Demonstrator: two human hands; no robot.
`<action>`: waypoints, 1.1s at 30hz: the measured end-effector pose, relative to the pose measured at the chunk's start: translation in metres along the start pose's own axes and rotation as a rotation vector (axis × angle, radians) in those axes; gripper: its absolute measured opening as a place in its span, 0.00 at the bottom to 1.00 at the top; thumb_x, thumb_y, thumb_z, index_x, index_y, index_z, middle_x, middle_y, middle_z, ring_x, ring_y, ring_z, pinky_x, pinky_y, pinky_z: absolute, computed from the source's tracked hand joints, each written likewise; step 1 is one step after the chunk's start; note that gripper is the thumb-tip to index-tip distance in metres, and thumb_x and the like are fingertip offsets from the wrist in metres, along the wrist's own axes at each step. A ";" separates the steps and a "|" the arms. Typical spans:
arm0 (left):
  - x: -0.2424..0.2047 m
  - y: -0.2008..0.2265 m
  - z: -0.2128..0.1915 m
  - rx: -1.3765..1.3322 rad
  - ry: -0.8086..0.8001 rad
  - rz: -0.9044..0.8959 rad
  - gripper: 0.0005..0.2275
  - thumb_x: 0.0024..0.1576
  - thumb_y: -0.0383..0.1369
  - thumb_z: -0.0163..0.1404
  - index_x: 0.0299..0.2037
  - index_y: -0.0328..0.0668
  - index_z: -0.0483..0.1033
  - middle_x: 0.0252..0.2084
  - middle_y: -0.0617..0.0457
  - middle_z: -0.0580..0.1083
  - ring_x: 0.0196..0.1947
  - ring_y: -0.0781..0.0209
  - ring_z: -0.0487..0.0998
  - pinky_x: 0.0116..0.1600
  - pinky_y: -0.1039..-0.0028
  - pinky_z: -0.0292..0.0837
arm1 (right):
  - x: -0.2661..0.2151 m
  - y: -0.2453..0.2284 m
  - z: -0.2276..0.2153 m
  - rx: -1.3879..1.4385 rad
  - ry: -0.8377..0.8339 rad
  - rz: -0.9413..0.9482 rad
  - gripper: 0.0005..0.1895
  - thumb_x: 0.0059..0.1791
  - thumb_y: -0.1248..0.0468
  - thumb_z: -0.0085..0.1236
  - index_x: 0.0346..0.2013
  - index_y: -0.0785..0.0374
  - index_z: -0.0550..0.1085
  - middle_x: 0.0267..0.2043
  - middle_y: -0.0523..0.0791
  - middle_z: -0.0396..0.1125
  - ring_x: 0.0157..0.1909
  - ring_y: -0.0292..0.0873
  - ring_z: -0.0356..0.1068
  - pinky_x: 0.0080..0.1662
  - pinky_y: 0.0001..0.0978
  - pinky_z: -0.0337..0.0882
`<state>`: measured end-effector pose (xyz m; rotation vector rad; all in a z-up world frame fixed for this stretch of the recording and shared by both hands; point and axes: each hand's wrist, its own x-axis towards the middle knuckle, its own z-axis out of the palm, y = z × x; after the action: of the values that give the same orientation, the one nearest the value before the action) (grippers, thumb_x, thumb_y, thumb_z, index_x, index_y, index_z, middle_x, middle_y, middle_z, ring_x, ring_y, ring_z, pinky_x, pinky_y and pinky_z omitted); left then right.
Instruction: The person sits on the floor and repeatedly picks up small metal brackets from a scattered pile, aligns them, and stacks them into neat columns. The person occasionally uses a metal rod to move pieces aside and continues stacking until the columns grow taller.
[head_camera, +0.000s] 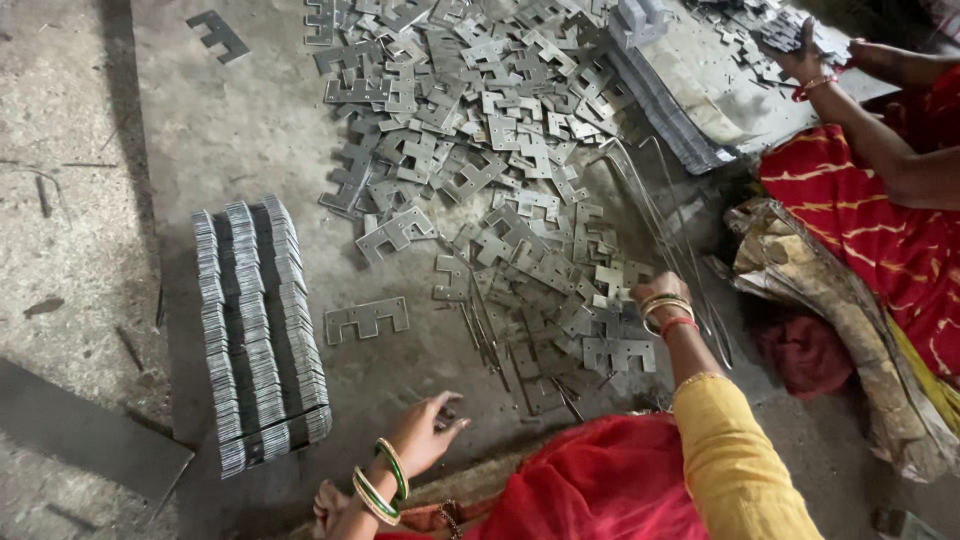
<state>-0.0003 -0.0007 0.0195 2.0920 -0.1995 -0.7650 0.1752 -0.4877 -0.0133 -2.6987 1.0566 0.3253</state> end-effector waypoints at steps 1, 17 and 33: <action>0.001 0.001 -0.001 0.031 -0.041 -0.034 0.18 0.59 0.39 0.55 0.59 0.49 0.71 0.41 0.51 0.80 0.38 0.58 0.83 0.43 0.69 0.79 | -0.001 -0.001 -0.003 0.013 0.020 0.008 0.26 0.42 0.52 0.70 0.45 0.70 0.80 0.52 0.61 0.73 0.55 0.61 0.73 0.55 0.47 0.74; 0.002 -0.007 0.004 -0.049 0.098 0.126 0.18 0.56 0.37 0.58 0.55 0.44 0.74 0.40 0.46 0.80 0.38 0.57 0.84 0.43 0.68 0.80 | -0.015 -0.006 -0.007 -0.214 -0.034 -0.166 0.22 0.40 0.56 0.67 0.42 0.69 0.82 0.49 0.60 0.75 0.53 0.60 0.76 0.55 0.45 0.76; 0.000 -0.003 0.000 -0.035 0.048 0.048 0.19 0.57 0.40 0.58 0.56 0.45 0.73 0.41 0.50 0.80 0.37 0.60 0.83 0.42 0.69 0.79 | -0.002 0.022 -0.019 -0.044 0.229 -0.131 0.18 0.49 0.58 0.60 0.49 0.66 0.79 0.49 0.62 0.73 0.52 0.65 0.73 0.53 0.52 0.74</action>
<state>-0.0003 0.0009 0.0172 2.0628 -0.2082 -0.6840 0.1606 -0.5077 0.0022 -2.8804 0.9311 0.0167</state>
